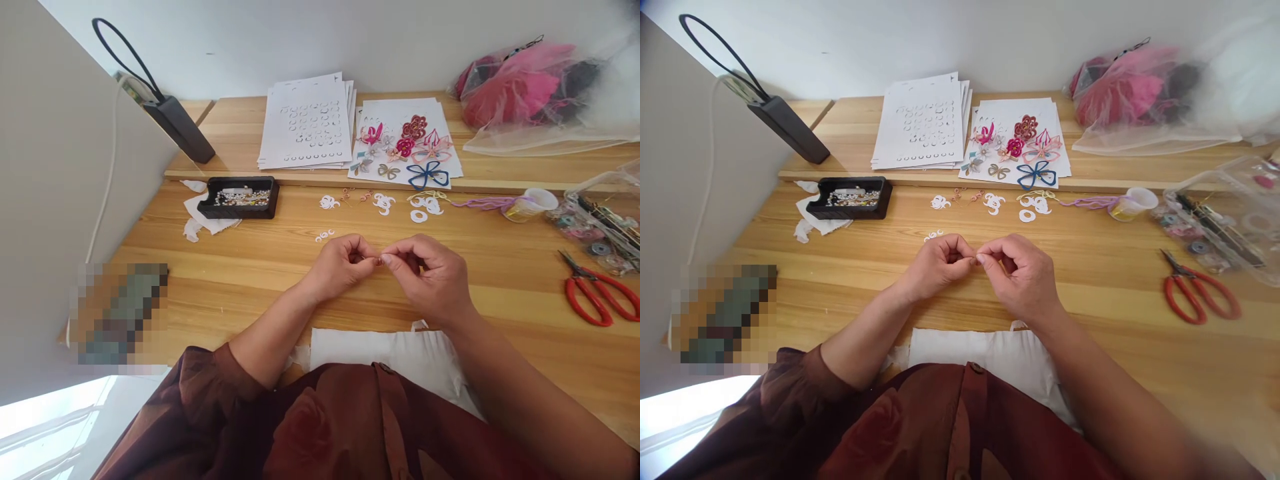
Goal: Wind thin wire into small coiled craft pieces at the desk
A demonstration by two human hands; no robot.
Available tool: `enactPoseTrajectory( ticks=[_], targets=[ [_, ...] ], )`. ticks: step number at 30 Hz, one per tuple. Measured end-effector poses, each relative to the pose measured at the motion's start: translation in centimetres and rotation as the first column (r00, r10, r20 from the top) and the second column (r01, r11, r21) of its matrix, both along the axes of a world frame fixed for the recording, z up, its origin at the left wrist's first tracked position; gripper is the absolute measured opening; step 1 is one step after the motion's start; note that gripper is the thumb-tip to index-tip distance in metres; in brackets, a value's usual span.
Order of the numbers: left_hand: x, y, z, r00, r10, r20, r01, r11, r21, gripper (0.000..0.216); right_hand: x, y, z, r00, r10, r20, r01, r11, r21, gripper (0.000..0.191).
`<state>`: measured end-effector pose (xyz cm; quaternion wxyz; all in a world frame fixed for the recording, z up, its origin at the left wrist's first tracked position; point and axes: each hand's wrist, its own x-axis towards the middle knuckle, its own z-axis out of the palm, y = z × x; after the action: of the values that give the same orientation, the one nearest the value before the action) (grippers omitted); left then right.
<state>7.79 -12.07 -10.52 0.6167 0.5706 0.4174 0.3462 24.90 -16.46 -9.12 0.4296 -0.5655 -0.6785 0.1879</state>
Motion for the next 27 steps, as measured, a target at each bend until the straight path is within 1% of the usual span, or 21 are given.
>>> enactPoseTrajectory(
  ticks=[3, 8, 12, 16, 18, 20, 23, 27],
  targets=[
    [-0.1, -0.1, 0.3, 0.995, -0.071, 0.064, 0.075, 0.995, -0.06, 0.02, 0.3, 0.4, 0.0, 0.994, -0.032, -0.108, 0.023, 0.996, -0.087, 0.007],
    [-0.2, -0.1, 0.7, 0.987, -0.096, 0.127, 0.113, 0.985, -0.134, 0.022, 0.4, 1.1, -0.2, 0.926, -0.049, -0.374, -0.06, 0.96, -0.274, 0.01],
    [-0.2, 0.0, 0.7, 0.99, -0.047, 0.134, 0.066, 0.988, -0.143, 0.025, 0.4, 1.4, -0.6, 0.857, -0.11, -0.503, -0.109, 0.916, -0.386, 0.017],
    [-0.1, 0.2, 0.4, 0.977, 0.026, 0.212, 0.003, 0.991, -0.136, 0.027, 0.1, 1.2, -1.1, 0.793, -0.156, -0.589, -0.177, 0.866, -0.468, 0.02],
    [-0.1, 0.3, 0.3, 0.97, 0.057, 0.235, -0.026, 0.991, -0.133, 0.028, 0.0, 1.0, -1.2, 0.795, -0.15, -0.588, -0.194, 0.856, -0.48, 0.021],
    [0.0, 0.3, 0.3, 0.969, 0.09, 0.232, -0.063, 0.99, -0.124, 0.027, -0.1, 0.9, -1.1, 0.824, -0.128, -0.552, -0.187, 0.858, -0.479, 0.022],
    [0.0, 0.4, 0.2, 0.969, 0.141, 0.203, -0.12, 0.987, -0.111, 0.025, -0.2, 0.6, -0.8, 0.897, -0.066, -0.436, -0.148, 0.887, -0.437, 0.02],
    [0.0, 0.5, 0.1, 0.975, 0.168, 0.146, -0.159, 0.985, -0.069, 0.023, -0.4, 0.1, -0.5, 0.963, 0.0, -0.27, -0.091, 0.941, -0.325, 0.013]
  ],
)
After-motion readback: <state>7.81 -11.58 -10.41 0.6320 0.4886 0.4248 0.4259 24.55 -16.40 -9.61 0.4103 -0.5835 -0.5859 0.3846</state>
